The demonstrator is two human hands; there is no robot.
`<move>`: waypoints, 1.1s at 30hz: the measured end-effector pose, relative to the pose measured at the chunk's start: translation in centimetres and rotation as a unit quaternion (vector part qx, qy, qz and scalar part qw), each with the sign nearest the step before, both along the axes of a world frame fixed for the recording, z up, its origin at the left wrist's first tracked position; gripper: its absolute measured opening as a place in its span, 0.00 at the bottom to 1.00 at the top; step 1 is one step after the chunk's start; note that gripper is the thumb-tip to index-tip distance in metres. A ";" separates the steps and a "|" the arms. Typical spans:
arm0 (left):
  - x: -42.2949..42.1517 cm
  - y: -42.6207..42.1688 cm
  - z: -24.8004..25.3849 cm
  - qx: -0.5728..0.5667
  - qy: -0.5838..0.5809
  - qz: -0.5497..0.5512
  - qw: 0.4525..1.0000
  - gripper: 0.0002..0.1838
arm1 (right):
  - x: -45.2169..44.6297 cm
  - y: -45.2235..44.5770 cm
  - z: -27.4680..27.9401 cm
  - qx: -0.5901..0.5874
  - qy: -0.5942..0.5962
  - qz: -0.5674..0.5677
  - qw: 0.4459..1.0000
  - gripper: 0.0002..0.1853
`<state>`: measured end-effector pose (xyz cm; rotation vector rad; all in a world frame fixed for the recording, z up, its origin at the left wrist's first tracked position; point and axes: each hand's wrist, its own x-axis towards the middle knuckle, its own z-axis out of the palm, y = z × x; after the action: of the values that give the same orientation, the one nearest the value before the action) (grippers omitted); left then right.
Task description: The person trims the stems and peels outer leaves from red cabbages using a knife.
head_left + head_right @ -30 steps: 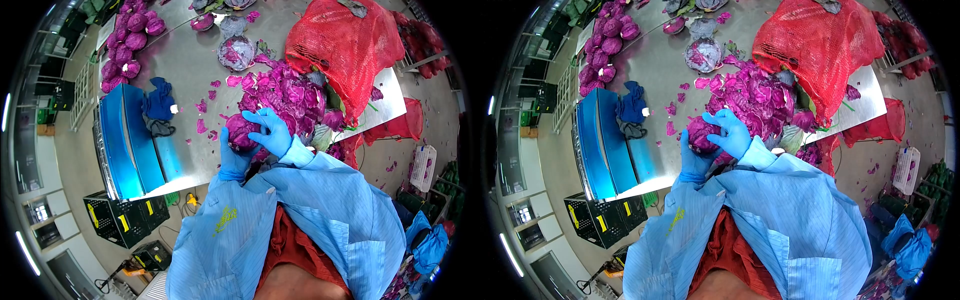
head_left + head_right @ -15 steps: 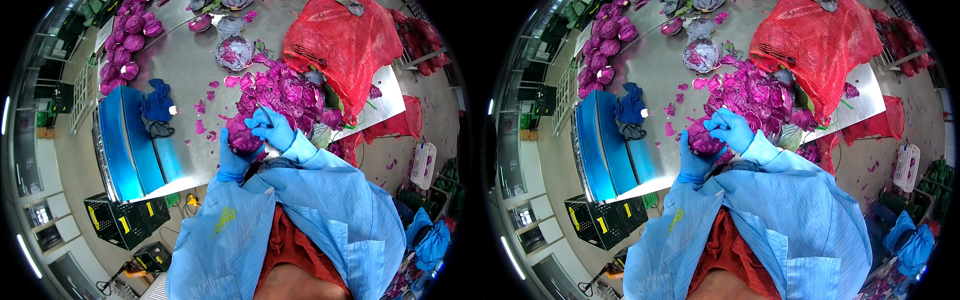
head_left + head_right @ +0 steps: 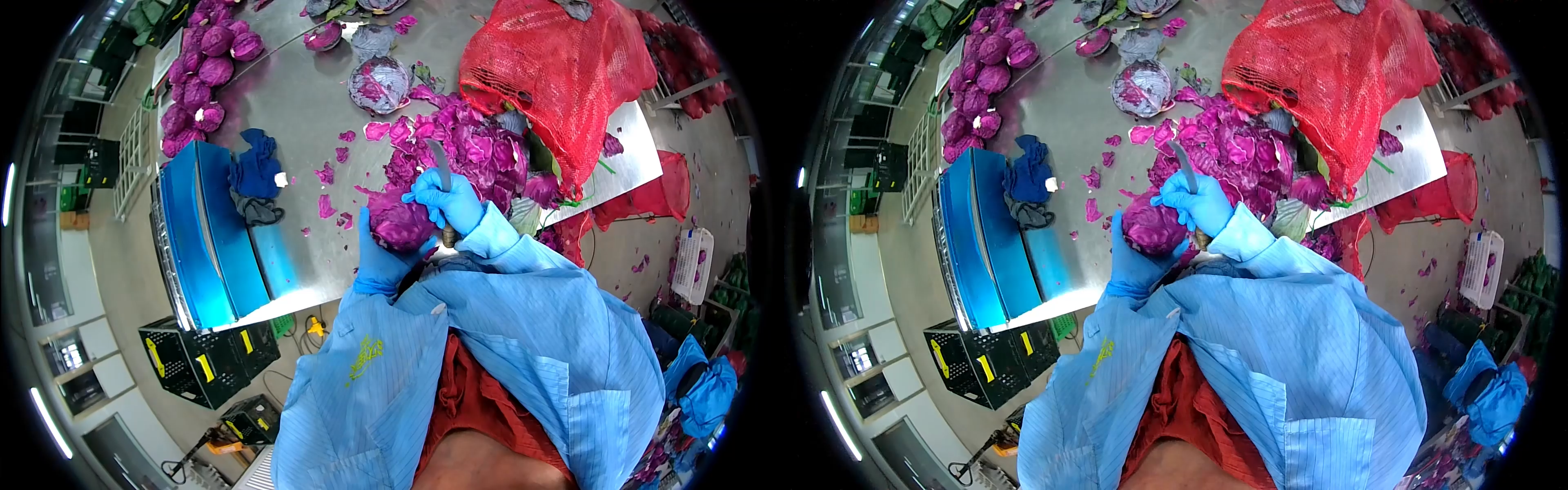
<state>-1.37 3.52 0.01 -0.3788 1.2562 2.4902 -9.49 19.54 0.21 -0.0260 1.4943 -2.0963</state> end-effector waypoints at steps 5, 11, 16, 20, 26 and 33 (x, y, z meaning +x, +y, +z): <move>-0.3 -0.3 0.7 0.004 -0.014 0.032 0.999 0.47 | -0.5 0.9 -0.2 0.036 0.016 -0.066 0.997 0.08; -0.2 -1.5 -0.5 0.301 -0.091 0.057 0.948 0.41 | 0.0 1.5 -1.0 0.065 -0.041 -0.053 0.996 0.12; 0.0 -1.3 -0.6 0.181 -0.018 0.050 0.982 0.38 | 1.2 1.2 -0.9 0.062 -0.056 0.001 0.996 0.14; -0.2 -0.5 0.2 0.033 -0.015 0.078 0.996 0.38 | 1.7 0.7 -0.4 0.056 -0.060 -0.009 0.997 0.14; -0.5 -1.8 -1.6 0.276 -0.110 0.139 0.945 0.43 | 2.3 0.7 2.2 0.033 -0.014 -0.040 0.999 0.16; -0.3 -2.0 -2.4 0.167 -0.054 0.112 0.978 0.52 | 3.5 -0.7 1.0 0.156 0.252 -0.069 0.953 0.20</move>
<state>-1.63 1.53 -2.43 -0.5866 0.7695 2.7619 -6.01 18.79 1.25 -0.3716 2.1736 -2.0239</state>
